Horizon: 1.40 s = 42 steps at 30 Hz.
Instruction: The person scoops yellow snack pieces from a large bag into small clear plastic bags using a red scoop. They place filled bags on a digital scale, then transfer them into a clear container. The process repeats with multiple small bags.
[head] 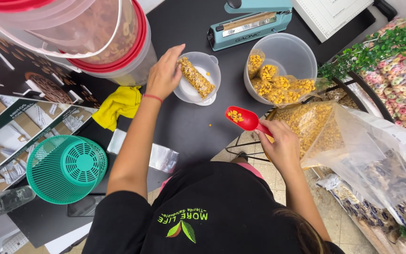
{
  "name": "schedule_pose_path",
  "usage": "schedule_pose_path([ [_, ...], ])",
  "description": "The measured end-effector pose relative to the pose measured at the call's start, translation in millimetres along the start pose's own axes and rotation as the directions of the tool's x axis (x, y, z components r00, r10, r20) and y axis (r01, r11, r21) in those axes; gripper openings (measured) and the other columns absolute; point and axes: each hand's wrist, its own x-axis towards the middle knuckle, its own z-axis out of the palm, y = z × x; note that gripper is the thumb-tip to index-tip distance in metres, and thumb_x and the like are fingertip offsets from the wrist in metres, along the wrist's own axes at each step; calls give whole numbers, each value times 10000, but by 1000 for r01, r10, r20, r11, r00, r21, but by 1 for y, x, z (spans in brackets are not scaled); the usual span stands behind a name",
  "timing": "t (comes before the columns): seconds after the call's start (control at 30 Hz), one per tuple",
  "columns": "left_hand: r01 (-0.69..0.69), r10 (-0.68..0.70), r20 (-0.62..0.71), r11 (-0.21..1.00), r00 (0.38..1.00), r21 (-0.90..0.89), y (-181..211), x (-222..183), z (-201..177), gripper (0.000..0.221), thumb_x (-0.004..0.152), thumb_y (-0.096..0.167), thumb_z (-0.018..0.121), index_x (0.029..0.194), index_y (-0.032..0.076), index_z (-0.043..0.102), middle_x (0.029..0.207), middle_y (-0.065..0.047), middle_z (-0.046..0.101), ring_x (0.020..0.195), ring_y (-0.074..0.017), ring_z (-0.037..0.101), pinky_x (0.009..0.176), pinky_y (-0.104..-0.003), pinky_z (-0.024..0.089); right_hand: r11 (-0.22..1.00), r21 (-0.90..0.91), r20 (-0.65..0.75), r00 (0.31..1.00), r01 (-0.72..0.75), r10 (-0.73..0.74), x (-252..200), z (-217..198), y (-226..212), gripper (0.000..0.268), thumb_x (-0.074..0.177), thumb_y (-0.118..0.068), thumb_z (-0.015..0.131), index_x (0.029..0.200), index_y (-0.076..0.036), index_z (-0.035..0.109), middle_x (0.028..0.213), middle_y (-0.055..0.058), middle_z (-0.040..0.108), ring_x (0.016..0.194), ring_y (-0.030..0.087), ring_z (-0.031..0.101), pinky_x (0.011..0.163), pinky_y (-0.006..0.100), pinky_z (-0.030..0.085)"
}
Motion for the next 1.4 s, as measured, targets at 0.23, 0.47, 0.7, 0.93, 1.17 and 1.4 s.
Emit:
schedule_pose_path([
  [0.23, 54, -92, -134, 963, 987, -265, 77, -117, 2, 404, 958, -64, 588, 1349, 34, 616, 1159, -154, 677, 1084, -357, 685, 923, -448, 571, 959, 276, -76, 996, 57, -38, -26, 21, 9, 220, 884, -107, 823, 1093, -67, 767, 935, 135, 748, 874, 365, 701, 759, 439, 557],
  [0.47, 347, -331, 130, 769, 935, -537, 103, -212, 47, 359, 951, -3, 634, 1304, 57, 647, 1084, -98, 751, 969, -248, 756, 818, -351, 628, 899, 431, 0, 997, 73, -81, -58, 38, 3, 230, 846, -107, 829, 1067, -74, 773, 895, 132, 747, 857, 364, 709, 749, 437, 563],
  [0.7, 291, -300, 47, 855, 953, -428, 113, -175, 25, 312, 937, 27, 679, 1248, 44, 680, 1026, -115, 763, 937, -297, 757, 774, -396, 624, 873, 470, -4, 989, 132, -148, -70, 34, -4, 226, 832, -84, 830, 1049, -64, 773, 868, 124, 747, 826, 357, 705, 744, 437, 565],
  [0.93, 227, -267, -178, 950, 947, -216, 13, -82, 30, 304, 954, 66, 688, 1250, 3, 658, 1001, -194, 717, 899, -376, 710, 787, -463, 578, 884, 460, -56, 996, 86, -68, -89, 16, -4, 220, 843, -85, 820, 1054, -49, 770, 870, 149, 738, 821, 382, 698, 724, 453, 560],
  [1.17, 455, -446, -138, 889, 885, 44, -68, 5, 75, 340, 912, 292, 780, 1205, 124, 744, 1010, -57, 619, 992, -297, 652, 852, -491, 532, 933, 357, -36, 997, -56, 74, -120, 11, 6, 205, 888, -149, 780, 1078, -79, 750, 912, 69, 738, 818, 266, 661, 727, 356, 529],
  [1.4, 501, -483, -155, 858, 862, 113, -63, 22, 83, 120, 893, 157, 735, 993, 118, 788, 1062, -75, 578, 898, -342, 682, 809, -504, 534, 957, 278, -46, 993, -88, 105, -124, 6, 9, 229, 930, -211, 754, 1115, -80, 722, 1004, 33, 748, 881, 187, 660, 790, 292, 506],
])
